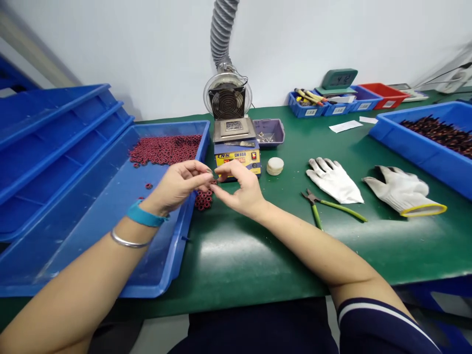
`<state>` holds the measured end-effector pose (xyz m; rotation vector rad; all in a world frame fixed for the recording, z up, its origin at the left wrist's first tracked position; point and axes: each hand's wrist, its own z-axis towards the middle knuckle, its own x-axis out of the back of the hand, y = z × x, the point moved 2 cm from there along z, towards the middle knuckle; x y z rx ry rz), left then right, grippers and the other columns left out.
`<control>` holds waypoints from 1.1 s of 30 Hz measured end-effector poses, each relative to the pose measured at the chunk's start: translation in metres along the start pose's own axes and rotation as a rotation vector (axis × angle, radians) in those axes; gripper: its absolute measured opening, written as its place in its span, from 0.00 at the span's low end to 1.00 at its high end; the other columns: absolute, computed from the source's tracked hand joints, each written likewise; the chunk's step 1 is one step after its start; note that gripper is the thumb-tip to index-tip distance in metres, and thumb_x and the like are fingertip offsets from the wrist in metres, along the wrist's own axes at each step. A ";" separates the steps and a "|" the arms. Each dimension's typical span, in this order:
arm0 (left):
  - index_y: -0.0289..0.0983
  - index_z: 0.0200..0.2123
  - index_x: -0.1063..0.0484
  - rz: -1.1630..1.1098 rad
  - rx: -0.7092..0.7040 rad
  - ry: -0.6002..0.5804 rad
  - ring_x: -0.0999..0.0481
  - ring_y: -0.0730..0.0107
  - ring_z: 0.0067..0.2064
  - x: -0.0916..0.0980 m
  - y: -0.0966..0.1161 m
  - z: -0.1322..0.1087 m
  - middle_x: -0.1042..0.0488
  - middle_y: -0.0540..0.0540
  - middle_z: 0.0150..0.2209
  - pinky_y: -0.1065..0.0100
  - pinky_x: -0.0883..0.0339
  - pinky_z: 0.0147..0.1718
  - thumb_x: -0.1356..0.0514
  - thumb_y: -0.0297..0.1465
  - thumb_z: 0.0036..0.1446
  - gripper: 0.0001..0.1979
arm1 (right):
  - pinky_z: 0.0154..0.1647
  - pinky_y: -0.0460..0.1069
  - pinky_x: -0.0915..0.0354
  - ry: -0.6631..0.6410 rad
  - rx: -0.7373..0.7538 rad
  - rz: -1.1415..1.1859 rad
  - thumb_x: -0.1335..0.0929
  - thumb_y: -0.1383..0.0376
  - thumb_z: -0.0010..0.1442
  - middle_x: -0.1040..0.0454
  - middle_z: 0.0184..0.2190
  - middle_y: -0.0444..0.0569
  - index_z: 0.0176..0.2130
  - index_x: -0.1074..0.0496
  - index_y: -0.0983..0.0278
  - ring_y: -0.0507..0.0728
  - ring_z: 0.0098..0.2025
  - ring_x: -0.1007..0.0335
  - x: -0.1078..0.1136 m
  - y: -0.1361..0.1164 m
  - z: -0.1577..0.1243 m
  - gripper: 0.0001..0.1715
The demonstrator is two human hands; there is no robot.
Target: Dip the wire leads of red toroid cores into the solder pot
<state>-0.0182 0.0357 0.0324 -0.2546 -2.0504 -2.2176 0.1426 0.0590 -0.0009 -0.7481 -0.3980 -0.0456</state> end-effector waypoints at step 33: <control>0.37 0.27 0.23 1.001 0.373 -0.244 0.29 0.67 0.24 0.100 -0.014 0.001 0.24 0.47 0.23 0.70 0.40 0.22 0.36 0.36 0.39 0.11 | 0.29 0.47 0.29 -0.125 -0.777 0.448 0.25 0.63 0.37 0.24 0.23 0.46 0.23 0.30 0.64 0.52 0.24 0.27 0.004 0.042 -0.057 0.12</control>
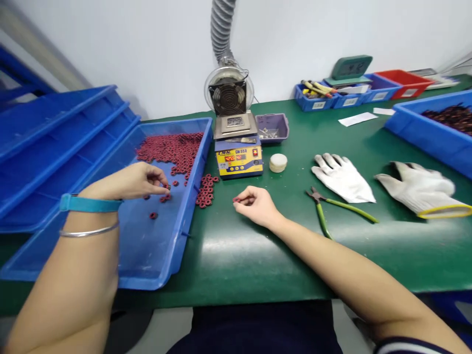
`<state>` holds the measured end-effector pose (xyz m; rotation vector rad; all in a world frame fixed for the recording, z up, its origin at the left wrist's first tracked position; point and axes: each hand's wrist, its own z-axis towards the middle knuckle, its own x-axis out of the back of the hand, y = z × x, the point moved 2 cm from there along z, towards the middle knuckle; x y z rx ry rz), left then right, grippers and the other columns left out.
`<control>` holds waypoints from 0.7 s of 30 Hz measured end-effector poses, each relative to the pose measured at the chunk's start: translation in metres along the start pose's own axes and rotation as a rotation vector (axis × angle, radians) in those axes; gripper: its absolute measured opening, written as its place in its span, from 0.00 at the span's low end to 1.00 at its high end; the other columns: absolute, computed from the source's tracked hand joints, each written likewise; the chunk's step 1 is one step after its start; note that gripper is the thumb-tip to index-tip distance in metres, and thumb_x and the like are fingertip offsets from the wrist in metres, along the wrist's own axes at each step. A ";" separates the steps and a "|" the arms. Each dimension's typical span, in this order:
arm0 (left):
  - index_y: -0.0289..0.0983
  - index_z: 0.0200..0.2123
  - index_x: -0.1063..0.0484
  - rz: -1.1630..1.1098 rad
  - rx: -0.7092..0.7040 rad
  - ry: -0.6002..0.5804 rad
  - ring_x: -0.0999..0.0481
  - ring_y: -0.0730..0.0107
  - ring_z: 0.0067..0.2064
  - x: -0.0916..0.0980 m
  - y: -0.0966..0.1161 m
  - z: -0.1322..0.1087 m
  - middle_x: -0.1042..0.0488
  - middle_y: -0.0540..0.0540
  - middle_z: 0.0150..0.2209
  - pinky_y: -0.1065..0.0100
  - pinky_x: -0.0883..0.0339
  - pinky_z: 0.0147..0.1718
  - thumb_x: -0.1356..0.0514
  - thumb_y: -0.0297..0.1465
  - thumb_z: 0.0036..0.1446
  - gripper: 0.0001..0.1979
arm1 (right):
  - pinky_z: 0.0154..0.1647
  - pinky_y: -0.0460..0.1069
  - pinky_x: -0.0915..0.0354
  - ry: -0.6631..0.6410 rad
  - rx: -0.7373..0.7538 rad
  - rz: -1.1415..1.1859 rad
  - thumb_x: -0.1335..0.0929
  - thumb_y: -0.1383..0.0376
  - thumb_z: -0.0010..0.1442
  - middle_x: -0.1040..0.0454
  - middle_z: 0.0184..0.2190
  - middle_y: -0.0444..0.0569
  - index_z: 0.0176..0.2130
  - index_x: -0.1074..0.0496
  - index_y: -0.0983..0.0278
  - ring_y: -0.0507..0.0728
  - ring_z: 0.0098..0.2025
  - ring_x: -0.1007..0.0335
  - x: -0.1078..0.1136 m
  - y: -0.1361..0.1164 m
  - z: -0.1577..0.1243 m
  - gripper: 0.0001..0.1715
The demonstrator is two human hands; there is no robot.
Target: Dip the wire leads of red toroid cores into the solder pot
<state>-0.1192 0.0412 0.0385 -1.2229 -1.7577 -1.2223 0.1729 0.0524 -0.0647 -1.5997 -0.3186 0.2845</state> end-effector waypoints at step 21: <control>0.36 0.40 0.28 -0.333 -0.528 0.130 0.26 0.67 0.36 -0.049 0.105 -0.026 0.25 0.44 0.39 0.67 0.31 0.36 0.33 0.40 0.47 0.20 | 0.33 0.47 0.28 -0.031 0.212 0.033 0.27 0.64 0.46 0.24 0.28 0.44 0.30 0.30 0.63 0.50 0.27 0.27 -0.011 -0.023 -0.023 0.11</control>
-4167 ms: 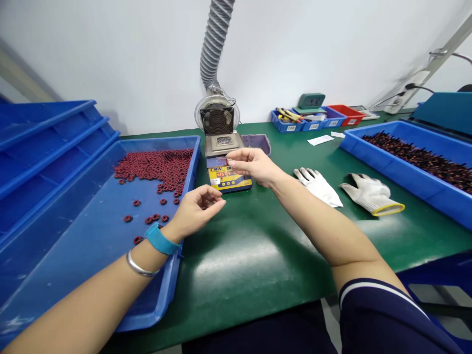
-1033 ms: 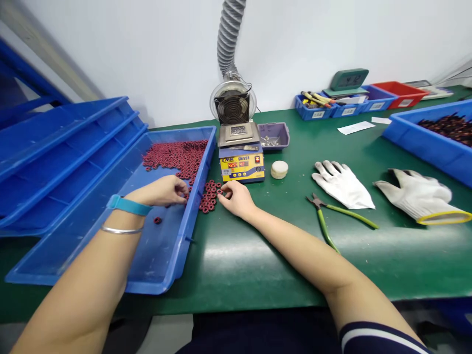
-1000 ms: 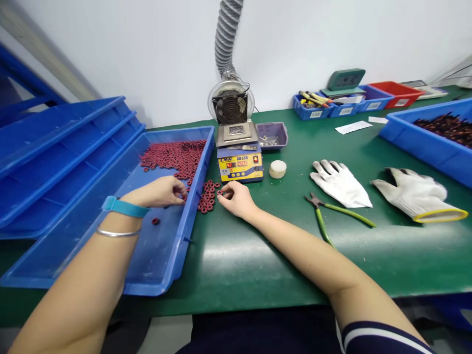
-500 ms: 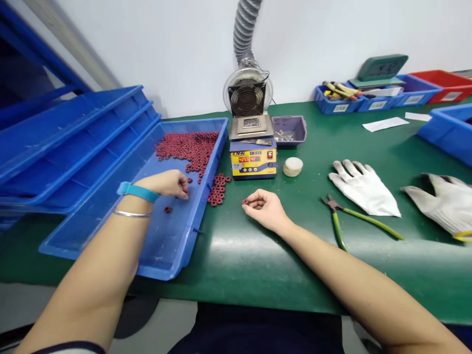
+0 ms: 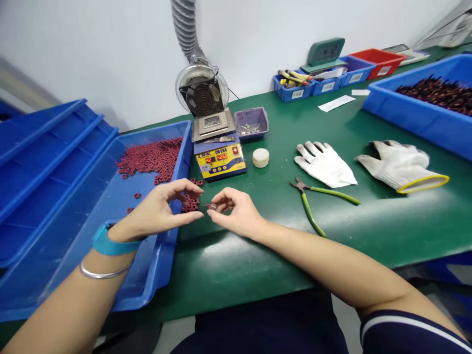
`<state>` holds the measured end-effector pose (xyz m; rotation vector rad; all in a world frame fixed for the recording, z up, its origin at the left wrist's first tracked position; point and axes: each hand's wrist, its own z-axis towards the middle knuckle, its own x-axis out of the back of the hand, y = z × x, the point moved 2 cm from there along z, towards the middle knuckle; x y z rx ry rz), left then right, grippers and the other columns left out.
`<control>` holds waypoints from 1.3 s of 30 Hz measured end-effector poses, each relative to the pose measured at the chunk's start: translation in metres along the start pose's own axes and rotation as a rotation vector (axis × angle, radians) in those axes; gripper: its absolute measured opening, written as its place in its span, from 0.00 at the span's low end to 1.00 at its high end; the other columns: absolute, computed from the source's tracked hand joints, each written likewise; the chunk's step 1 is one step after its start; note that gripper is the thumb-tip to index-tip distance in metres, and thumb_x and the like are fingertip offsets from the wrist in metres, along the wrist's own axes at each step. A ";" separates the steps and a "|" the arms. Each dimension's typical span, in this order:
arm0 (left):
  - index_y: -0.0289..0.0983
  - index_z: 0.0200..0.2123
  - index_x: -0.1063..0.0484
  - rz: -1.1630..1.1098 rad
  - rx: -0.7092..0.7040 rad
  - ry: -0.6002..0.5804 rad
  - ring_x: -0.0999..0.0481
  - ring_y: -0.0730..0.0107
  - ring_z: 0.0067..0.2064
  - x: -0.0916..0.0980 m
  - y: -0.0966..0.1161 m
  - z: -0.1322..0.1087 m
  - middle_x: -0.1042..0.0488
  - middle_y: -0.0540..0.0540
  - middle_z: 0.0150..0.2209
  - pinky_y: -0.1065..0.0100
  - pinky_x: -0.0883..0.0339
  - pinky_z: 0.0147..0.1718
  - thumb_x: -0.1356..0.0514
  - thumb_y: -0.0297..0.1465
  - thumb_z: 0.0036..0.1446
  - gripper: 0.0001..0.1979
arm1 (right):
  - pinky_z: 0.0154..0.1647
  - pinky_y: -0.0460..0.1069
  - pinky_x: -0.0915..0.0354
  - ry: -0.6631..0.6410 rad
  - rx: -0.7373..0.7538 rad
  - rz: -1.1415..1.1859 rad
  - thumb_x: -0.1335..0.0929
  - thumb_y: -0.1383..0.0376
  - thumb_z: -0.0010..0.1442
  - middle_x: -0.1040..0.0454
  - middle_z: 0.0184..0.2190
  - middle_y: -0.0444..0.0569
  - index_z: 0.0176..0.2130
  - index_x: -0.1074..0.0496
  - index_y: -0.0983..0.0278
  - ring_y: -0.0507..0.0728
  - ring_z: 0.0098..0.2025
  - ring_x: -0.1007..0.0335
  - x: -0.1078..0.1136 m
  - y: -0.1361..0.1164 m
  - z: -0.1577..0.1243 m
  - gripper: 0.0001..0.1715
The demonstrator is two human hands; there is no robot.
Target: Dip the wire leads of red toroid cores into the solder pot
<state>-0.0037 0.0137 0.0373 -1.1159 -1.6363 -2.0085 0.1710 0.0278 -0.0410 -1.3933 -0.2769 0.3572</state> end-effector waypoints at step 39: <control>0.36 0.31 0.26 -0.814 0.038 0.478 0.26 0.71 0.34 -0.030 -0.014 0.010 0.24 0.48 0.30 0.70 0.31 0.35 0.33 0.39 0.50 0.12 | 0.35 0.47 0.28 -0.039 -0.135 0.479 0.21 0.62 0.41 0.24 0.26 0.43 0.33 0.29 0.65 0.52 0.30 0.22 0.006 -0.010 0.005 0.21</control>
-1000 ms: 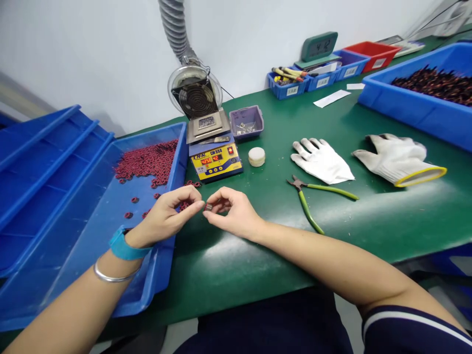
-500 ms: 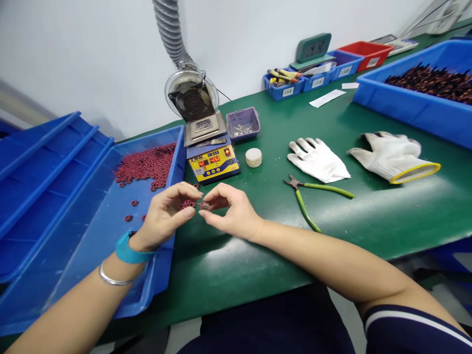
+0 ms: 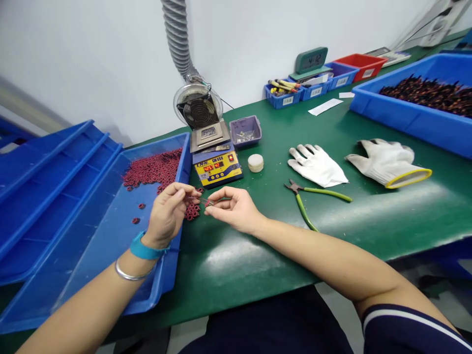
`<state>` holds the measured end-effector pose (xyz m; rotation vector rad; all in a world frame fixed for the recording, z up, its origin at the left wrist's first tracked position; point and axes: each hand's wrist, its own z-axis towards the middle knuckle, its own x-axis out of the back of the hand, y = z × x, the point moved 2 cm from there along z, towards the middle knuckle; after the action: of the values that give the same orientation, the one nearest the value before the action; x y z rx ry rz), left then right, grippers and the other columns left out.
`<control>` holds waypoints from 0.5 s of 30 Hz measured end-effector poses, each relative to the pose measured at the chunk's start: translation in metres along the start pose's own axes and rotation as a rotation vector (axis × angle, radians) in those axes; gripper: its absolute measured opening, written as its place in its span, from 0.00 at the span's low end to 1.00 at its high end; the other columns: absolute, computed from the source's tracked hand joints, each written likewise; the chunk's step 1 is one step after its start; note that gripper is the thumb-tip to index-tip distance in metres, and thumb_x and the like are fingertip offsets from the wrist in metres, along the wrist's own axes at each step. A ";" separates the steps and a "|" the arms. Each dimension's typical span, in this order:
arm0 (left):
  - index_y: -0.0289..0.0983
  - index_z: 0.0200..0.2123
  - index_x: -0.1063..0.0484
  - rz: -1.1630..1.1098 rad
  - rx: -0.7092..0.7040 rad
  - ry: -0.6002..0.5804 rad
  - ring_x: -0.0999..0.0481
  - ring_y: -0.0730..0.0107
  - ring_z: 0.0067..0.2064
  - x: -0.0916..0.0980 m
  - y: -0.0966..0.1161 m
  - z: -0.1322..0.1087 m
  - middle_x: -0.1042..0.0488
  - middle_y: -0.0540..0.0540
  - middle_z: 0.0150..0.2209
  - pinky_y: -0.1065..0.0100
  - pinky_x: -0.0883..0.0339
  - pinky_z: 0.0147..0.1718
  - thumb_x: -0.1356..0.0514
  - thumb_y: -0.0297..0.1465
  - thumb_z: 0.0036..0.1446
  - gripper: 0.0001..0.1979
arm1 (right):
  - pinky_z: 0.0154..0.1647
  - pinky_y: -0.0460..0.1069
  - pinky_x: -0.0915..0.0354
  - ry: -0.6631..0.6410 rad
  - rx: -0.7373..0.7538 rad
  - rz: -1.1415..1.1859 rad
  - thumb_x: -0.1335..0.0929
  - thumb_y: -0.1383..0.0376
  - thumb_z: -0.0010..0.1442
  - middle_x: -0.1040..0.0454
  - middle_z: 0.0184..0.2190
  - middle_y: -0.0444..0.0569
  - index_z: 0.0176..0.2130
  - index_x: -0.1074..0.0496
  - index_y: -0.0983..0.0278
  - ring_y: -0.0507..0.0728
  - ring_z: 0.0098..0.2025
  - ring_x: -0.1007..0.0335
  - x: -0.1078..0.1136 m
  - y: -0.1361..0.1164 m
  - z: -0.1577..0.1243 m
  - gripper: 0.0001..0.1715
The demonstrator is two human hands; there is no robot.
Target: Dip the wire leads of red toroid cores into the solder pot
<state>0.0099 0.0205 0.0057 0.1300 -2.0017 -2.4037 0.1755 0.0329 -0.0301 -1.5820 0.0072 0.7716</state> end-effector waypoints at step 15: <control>0.34 0.25 0.28 0.135 0.098 -0.054 0.28 0.73 0.29 -0.004 0.002 -0.003 0.26 0.49 0.25 0.71 0.34 0.31 0.33 0.35 0.48 0.10 | 0.32 0.44 0.28 0.058 -0.037 0.039 0.20 0.63 0.37 0.23 0.25 0.42 0.28 0.28 0.66 0.50 0.28 0.22 0.001 0.005 0.004 0.20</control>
<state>0.0136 0.0175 0.0074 -0.0684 -2.0784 -2.2524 0.1721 0.0354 -0.0349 -1.6435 0.0663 0.7591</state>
